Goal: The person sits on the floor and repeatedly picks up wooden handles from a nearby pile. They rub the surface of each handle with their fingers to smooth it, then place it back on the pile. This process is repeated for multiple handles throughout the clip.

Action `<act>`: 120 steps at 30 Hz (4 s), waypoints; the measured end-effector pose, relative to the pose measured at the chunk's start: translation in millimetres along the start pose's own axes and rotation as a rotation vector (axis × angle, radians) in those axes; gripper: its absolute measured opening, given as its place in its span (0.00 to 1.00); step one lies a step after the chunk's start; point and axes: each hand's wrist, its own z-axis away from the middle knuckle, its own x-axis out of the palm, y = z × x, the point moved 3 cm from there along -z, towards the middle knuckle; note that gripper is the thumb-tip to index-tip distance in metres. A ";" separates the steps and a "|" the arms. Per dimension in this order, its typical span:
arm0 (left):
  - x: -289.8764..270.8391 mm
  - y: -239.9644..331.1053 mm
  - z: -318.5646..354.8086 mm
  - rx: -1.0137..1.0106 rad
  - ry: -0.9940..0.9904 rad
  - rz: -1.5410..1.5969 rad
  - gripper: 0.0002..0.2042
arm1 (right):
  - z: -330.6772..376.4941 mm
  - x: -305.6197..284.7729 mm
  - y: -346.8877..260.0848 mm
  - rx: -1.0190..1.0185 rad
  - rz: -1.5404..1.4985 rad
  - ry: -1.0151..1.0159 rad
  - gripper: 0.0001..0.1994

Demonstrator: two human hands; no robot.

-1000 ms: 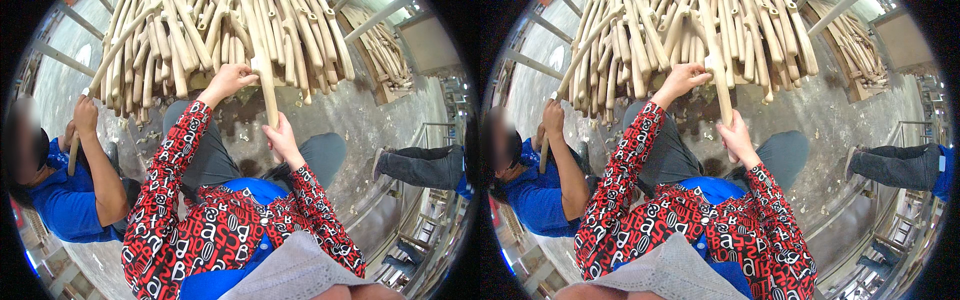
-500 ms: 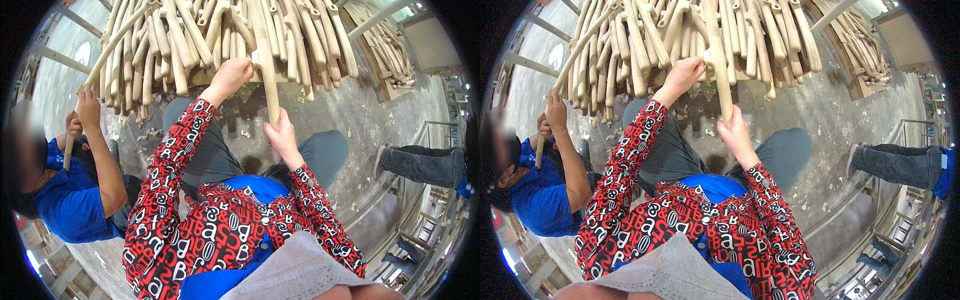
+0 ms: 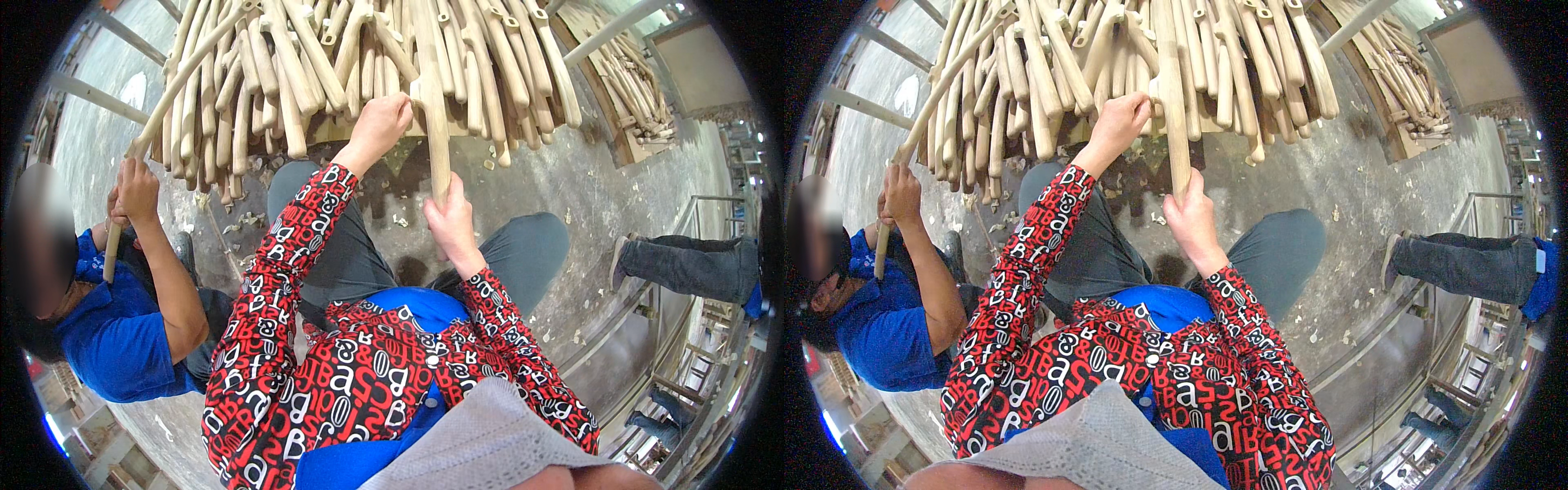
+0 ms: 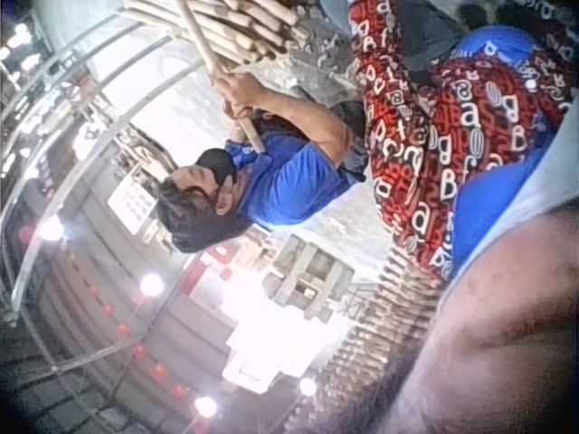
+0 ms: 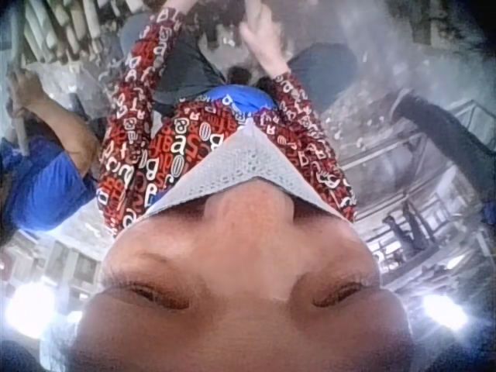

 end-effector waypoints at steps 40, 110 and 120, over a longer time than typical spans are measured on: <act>-3.1 7.9 -4.0 0.069 0.195 0.214 0.09 | 12.3 1.0 -10.8 0.139 -0.857 -0.232 0.20; 3.5 1.4 5.3 -0.016 -0.194 0.322 0.08 | 35.9 -34.4 65.0 0.472 -0.818 -0.496 0.19; 14.3 -1.9 2.5 0.023 -0.277 0.127 0.09 | 31.6 -34.6 63.3 0.523 -0.938 -0.551 0.19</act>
